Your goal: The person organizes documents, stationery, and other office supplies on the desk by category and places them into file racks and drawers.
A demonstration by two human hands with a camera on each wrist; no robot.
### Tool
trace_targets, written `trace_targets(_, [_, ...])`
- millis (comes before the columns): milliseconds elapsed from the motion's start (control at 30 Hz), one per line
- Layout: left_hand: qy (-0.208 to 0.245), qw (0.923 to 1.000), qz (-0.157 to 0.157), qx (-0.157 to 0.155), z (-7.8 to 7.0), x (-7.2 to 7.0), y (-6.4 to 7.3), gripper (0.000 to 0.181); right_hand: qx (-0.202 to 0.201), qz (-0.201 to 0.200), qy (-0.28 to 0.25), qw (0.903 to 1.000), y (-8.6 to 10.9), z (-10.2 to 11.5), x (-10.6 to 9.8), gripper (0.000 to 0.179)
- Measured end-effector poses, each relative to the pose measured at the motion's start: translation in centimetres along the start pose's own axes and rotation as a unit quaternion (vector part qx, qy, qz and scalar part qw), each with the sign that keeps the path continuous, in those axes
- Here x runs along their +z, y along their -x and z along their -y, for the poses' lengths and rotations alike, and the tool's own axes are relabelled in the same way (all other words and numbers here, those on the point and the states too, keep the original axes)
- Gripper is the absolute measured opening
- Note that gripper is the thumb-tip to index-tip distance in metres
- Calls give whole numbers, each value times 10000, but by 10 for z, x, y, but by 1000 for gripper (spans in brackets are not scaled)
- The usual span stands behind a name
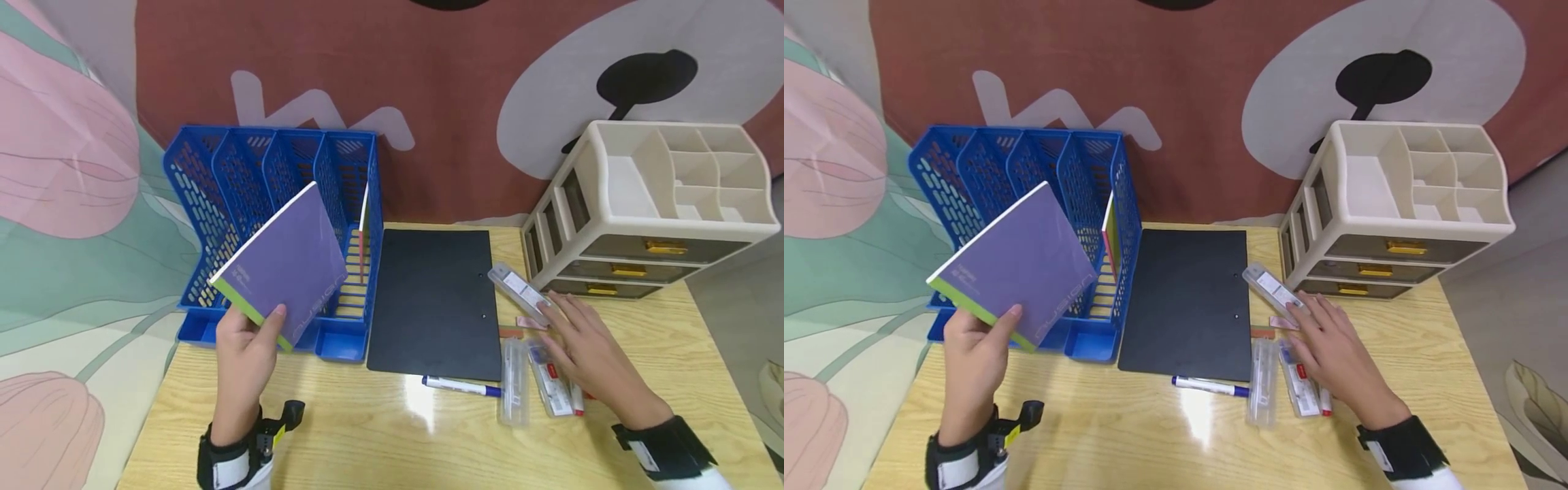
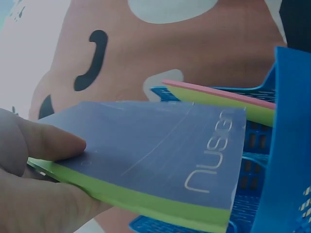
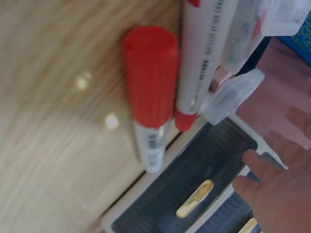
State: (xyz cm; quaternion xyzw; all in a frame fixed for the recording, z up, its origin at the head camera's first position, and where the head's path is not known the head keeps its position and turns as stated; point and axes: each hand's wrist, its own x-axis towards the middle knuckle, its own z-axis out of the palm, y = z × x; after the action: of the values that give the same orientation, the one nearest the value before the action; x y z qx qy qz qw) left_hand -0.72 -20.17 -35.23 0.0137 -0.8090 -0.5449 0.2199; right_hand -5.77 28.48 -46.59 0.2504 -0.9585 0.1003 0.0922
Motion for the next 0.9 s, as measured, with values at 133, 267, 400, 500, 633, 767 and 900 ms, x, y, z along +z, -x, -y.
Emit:
trace_targets(133, [28,10000,-22,90,9,6,-6,45,73,-22,-133,9999,9,-5,-2,68])
trace_targets(267, [79,9999,-122,31,16,12,-11,45,201,22,-219,9996,17,-11,-4,69])
trace_targets(400, [193,9994,-268,-132,21,22,-18,44,401,144,-189,9989,24,-13,-6,70])
trace_targets(500, [282,9988,-331,-243,24,29,-24,43,541,233,-210,9980,27,-13,-6,71])
trace_targets(633, [484,9978,-357,-263,28,37,-32,42,636,268,-265,9973,29,-14,-7,70])
trace_targets(767, [576,9973,-373,-252,30,43,-39,41,664,214,-294,9971,31,-15,-8,69])
trace_targets(900, [579,9967,-448,-359,32,51,-47,38,649,170,-306,9973,32,-14,-8,67])
